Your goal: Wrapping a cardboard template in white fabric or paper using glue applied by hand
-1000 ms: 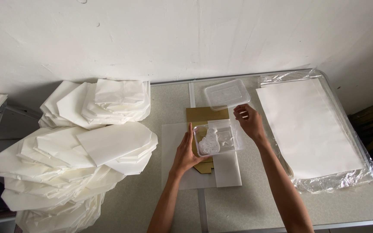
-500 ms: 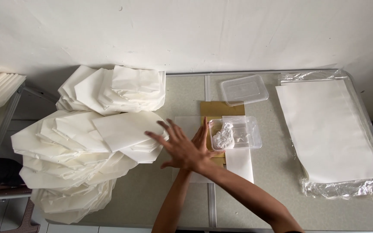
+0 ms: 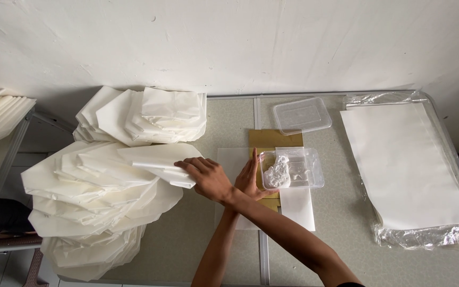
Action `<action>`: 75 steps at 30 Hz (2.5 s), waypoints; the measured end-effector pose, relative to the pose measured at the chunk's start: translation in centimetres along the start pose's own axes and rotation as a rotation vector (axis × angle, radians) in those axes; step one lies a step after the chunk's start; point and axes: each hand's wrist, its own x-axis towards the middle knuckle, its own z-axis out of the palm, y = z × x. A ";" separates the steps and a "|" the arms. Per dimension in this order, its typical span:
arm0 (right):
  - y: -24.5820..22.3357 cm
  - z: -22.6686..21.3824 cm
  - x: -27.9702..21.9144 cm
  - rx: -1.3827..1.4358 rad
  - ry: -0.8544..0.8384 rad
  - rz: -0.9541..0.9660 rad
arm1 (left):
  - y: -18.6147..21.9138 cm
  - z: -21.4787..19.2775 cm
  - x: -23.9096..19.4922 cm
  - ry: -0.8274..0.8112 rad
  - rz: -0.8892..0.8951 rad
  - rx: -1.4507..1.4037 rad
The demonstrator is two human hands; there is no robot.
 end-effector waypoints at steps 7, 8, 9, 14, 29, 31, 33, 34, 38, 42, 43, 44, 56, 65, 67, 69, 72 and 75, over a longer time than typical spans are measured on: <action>-0.9 -3.8 1.9 0.185 0.053 0.017 | 0.1 -0.2 -0.2 0.050 0.028 -0.022; -1.5 -4.5 2.3 0.218 0.085 0.029 | 0.1 -0.2 -0.3 0.048 0.025 -0.019; -1.9 -5.2 2.6 0.249 0.116 0.040 | 0.1 -0.1 -0.4 0.047 0.024 -0.017; -1.4 -4.7 2.6 0.312 0.214 0.065 | 0.0 0.0 -0.9 0.041 0.015 -0.007; 2.9 -3.9 15.1 -0.103 0.253 -0.044 | -7.5 -8.5 -6.4 0.048 -0.007 0.073; 4.4 -0.8 15.8 -0.199 0.240 -0.109 | -8.0 -10.1 -7.5 0.053 -0.012 0.082; 6.3 3.1 15.4 -0.287 0.070 -0.099 | -8.2 -11.7 -8.6 0.060 -0.015 0.091; 6.2 3.9 15.3 -0.285 0.070 -0.103 | -8.3 -12.0 -9.0 0.063 -0.017 0.095; 6.2 6.1 13.5 0.035 -0.242 0.105 | -5.3 -8.3 -7.0 0.038 -0.036 0.099; 7.1 8.0 13.0 -0.084 -0.330 0.041 | -2.9 -4.4 -3.8 0.030 -0.059 0.106; 6.9 7.1 13.2 -0.085 -0.332 0.041 | -3.0 -4.0 -3.6 0.030 -0.062 0.106; 6.6 6.2 13.4 -0.060 -0.341 0.035 | -3.1 -3.6 -3.4 0.030 -0.065 0.106; 4.0 -8.2 7.0 0.229 -0.039 0.059 | -2.3 -0.1 -1.7 -0.012 -0.062 0.096; 7.9 -18.0 -3.9 0.410 0.194 0.448 | 2.7 -1.9 0.2 -0.067 -0.104 0.010; 9.6 -19.4 -6.3 0.374 0.227 0.509 | 3.3 -2.0 0.3 -0.072 -0.109 0.015; 11.4 -20.3 -8.3 0.302 0.314 0.594 | 4.5 -2.8 0.6 -0.096 -0.168 0.015; 14.2 -22.3 -10.9 0.089 0.364 0.668 | 4.7 -3.0 0.7 -0.114 -0.196 -0.002; 16.0 -22.5 -12.6 -0.092 0.353 0.710 | 5.0 -3.0 0.8 -0.117 -0.194 -0.018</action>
